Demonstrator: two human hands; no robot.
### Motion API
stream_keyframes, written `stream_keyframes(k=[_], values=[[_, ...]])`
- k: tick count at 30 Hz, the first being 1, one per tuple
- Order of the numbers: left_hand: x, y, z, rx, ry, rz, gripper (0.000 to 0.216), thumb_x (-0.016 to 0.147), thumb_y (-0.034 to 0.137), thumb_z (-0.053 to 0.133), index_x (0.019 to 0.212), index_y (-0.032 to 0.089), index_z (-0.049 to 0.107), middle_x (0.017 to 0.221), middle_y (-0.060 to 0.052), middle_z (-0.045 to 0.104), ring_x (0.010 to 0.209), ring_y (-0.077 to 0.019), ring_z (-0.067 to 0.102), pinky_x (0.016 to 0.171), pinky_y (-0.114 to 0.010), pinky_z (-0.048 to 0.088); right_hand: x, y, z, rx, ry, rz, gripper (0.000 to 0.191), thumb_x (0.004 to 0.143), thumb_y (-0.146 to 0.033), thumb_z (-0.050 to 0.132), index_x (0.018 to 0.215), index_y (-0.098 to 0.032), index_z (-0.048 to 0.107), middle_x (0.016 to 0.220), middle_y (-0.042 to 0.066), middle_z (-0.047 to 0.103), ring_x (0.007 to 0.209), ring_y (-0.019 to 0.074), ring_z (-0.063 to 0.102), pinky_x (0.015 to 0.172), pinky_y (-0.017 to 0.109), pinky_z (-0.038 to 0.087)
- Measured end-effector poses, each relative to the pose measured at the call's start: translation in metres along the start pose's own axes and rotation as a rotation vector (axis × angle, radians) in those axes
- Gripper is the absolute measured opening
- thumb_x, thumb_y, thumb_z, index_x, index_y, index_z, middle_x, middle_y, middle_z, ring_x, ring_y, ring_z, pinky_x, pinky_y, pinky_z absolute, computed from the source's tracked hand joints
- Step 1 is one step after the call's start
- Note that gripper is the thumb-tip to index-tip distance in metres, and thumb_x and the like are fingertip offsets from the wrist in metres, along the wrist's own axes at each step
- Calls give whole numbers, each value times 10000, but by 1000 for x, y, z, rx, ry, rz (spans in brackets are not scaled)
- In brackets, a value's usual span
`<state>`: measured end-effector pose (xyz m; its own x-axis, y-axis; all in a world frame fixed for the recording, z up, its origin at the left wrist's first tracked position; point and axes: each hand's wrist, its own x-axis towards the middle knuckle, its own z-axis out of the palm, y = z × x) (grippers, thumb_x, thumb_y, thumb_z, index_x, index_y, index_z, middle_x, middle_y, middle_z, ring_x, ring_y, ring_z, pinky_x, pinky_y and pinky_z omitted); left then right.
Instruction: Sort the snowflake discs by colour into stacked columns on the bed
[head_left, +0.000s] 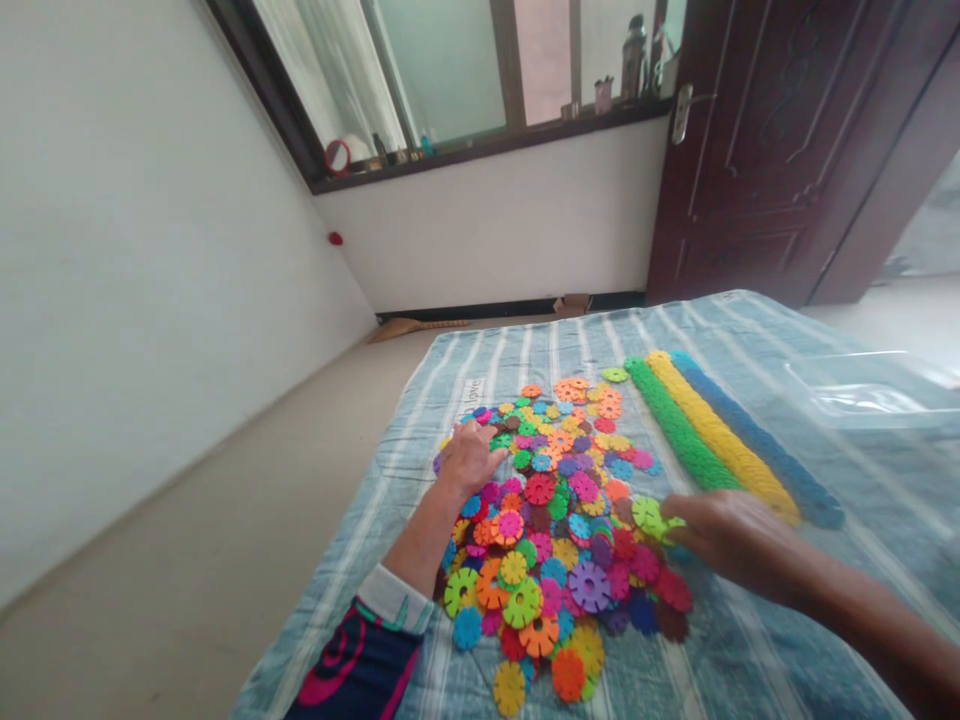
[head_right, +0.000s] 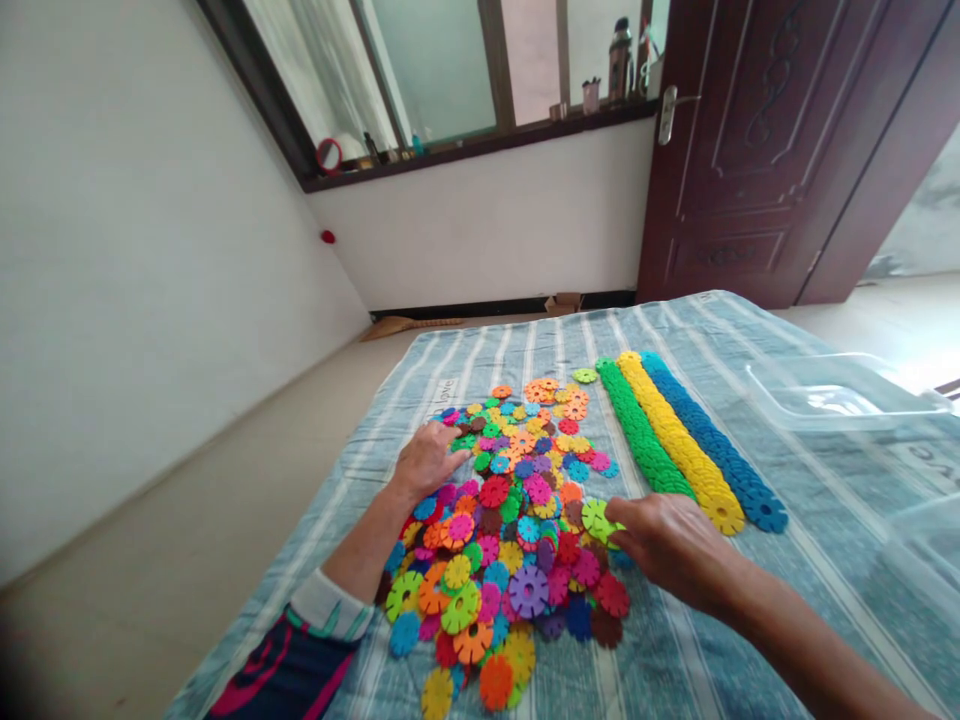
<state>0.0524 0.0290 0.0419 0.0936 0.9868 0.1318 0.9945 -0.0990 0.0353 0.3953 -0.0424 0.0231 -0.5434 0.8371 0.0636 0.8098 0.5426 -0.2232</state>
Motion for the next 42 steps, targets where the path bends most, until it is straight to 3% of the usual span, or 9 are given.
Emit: stream_keyframes(k=[6,15,20,27,32,37,42], values=[[0,-1,8,15,50,46,155,849,295,606,895,168,681,976,-96,642,989,-234,579,942,-360,450,0,-2,-7,44,25,-13,222,889,-255,436,700,-215,546,525,-23,484,467,101,443,491,265,179],[-3,4,11,61,69,160,217,886,198,493,791,156,684,981,-112,619,975,-242,545,908,-370,457,-1,-3,-9,28,60,-28,280,925,-319,422,714,-209,569,533,-15,506,475,101,423,496,273,171],[0,-3,10,-54,50,121,137,824,221,582,817,160,704,960,-86,621,967,-221,565,937,-372,446,-1,-5,-9,3,53,-31,260,922,-301,439,714,-205,563,539,-17,520,472,96,424,502,271,162],[1,-14,3,-200,-56,120,39,676,205,700,699,174,696,956,-63,622,952,-207,579,895,-331,466,-1,-4,-6,-6,106,-47,254,921,-292,451,713,-208,569,541,-15,535,470,97,457,502,273,167],[-3,-7,-3,-106,-104,132,34,708,189,666,717,164,687,961,-74,622,956,-206,577,883,-307,455,-1,-1,-3,-9,121,-55,260,925,-304,454,717,-206,576,531,-15,544,462,96,473,498,269,161],[-7,2,-8,81,-95,158,170,838,188,505,782,139,658,957,-112,630,964,-225,566,905,-344,438,-2,-1,-6,-17,118,-38,257,929,-307,450,737,-202,586,563,1,588,494,111,530,509,270,172],[-5,1,-11,114,-188,179,98,763,194,553,733,158,639,890,-88,633,877,-211,583,809,-307,450,-1,-2,-10,-14,84,-19,251,932,-294,446,752,-199,593,581,8,607,515,118,553,513,269,175]])
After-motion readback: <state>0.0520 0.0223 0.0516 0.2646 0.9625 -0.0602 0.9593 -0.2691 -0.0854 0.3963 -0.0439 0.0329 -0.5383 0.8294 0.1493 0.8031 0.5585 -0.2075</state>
